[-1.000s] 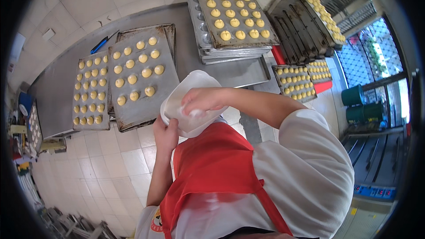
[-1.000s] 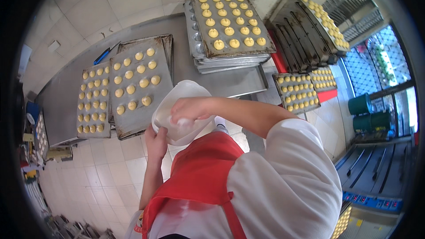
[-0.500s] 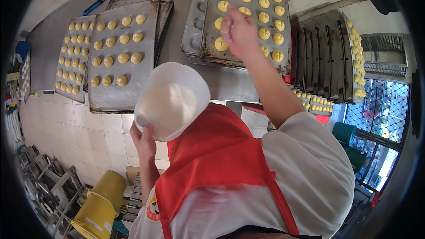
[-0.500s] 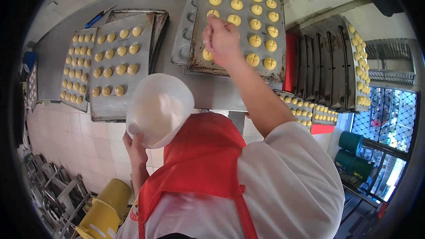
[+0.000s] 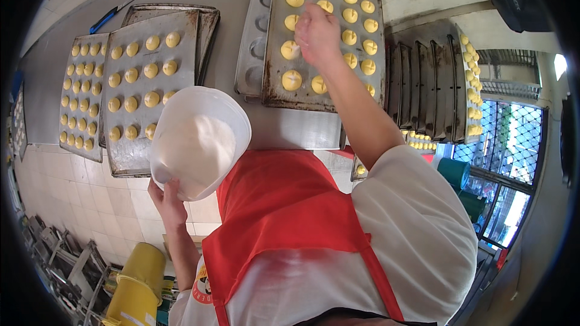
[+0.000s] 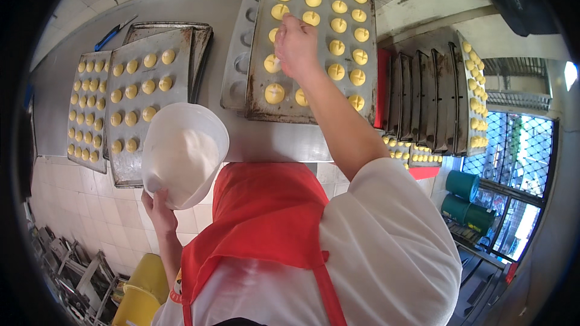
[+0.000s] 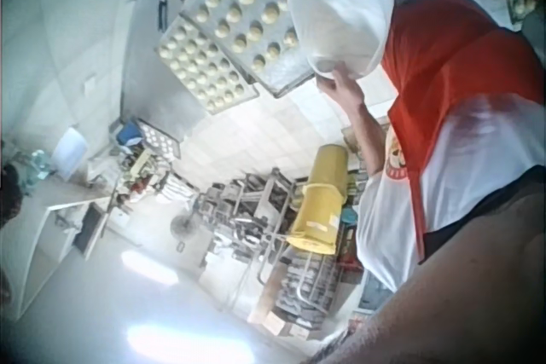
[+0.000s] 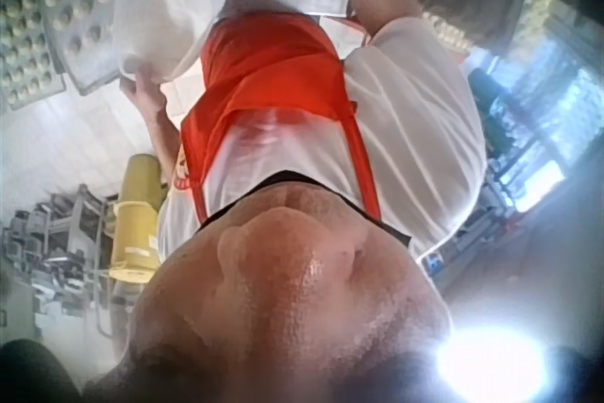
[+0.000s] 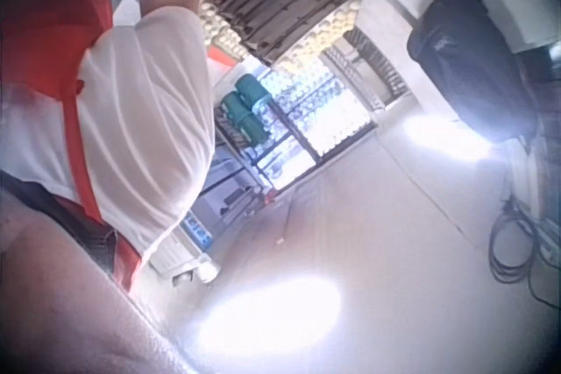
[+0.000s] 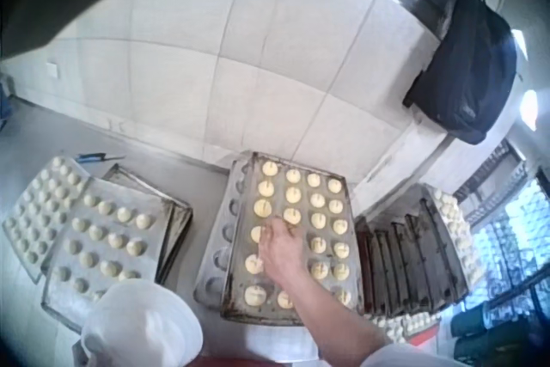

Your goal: The person scoops a white powder from a bucket into a container, walks to a metal table, and uses their hand to mark cross shapes onto rows of dough balls on baking trays.

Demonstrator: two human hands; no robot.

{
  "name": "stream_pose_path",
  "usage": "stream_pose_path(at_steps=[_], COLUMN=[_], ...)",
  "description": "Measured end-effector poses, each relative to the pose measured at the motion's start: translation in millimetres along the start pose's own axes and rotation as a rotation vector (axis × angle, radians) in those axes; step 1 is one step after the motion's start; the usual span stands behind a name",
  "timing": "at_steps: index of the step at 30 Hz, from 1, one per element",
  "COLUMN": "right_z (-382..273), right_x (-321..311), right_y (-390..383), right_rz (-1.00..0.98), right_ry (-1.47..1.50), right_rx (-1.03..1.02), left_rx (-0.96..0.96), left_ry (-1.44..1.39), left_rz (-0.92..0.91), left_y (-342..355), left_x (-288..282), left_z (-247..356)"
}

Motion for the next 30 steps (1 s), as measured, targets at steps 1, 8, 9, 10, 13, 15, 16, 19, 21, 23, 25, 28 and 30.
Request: stream_pose_path(at_steps=[1,8,9,10,13,15,16,19,21,23,25,28,30], right_z=[-7.0,-19.4,-14.6,-10.3,-21.5,-35.6,-40.4,-24.2,-18.0,-22.6,-38.6,-37.1,-33.1], right_x=[5.3,17.4,12.8,7.9,16.5,25.3,27.5,22.9,20.2,23.1,31.1,39.8,35.2], right_y=[-0.1,50.6,57.8,64.1,75.0,85.0,94.1,126.2,137.0,139.3,148.6,182.0,198.3], right_rz=[0.005,-0.013,-0.013,-0.011,-0.029,-0.059,-0.083,-0.039,0.007,0.032,-0.048,0.034,0.046], right_ry=[0.052,0.009,0.000,-0.009,0.113,0.156,0.135,0.031,-0.013,-0.021,0.086,0.121,0.066], right_rx=[0.001,-0.144,-0.090,-0.037,-0.020,-0.055,-0.071,-0.102,-0.097,-0.071,-0.127,-0.193,-0.165], left_rx=[-0.014,-0.076,-0.094,-0.104,-0.141,-0.164,-0.160,-0.112,-0.110,-0.108,-0.108,-0.104,-0.125], left_ry=[-0.016,-0.073,-0.094,-0.103,-0.135,-0.159,-0.158,-0.131,-0.123,-0.129,-0.137,-0.144,-0.145], left_rz=[-0.004,0.021,0.031,0.039,0.067,0.073,0.063,0.015,0.042,0.064,0.063,0.039,0.091], left_y=[-0.1,8.0,8.5,9.2,9.9,15.0,17.6,30.8,35.4,40.7,45.2,56.2,61.2], left_x=[1.6,22.7,25.0,26.3,23.8,14.3,11.1,-3.5,-5.7,-4.8,-3.6,-8.0,4.0], left_z=[5.5,27.6,29.9,32.0,29.7,24.9,26.0,28.4,29.4,37.3,43.6,41.7,53.9])
Point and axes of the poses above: each hand's wrist, its own y-axis towards the middle knuckle, its own x-axis out of the palm, z = x × y, the point moved 1 cm from there along y, towards the middle knuckle, and after that the axes turned 15 degrees about y, right-handed, at the moved point
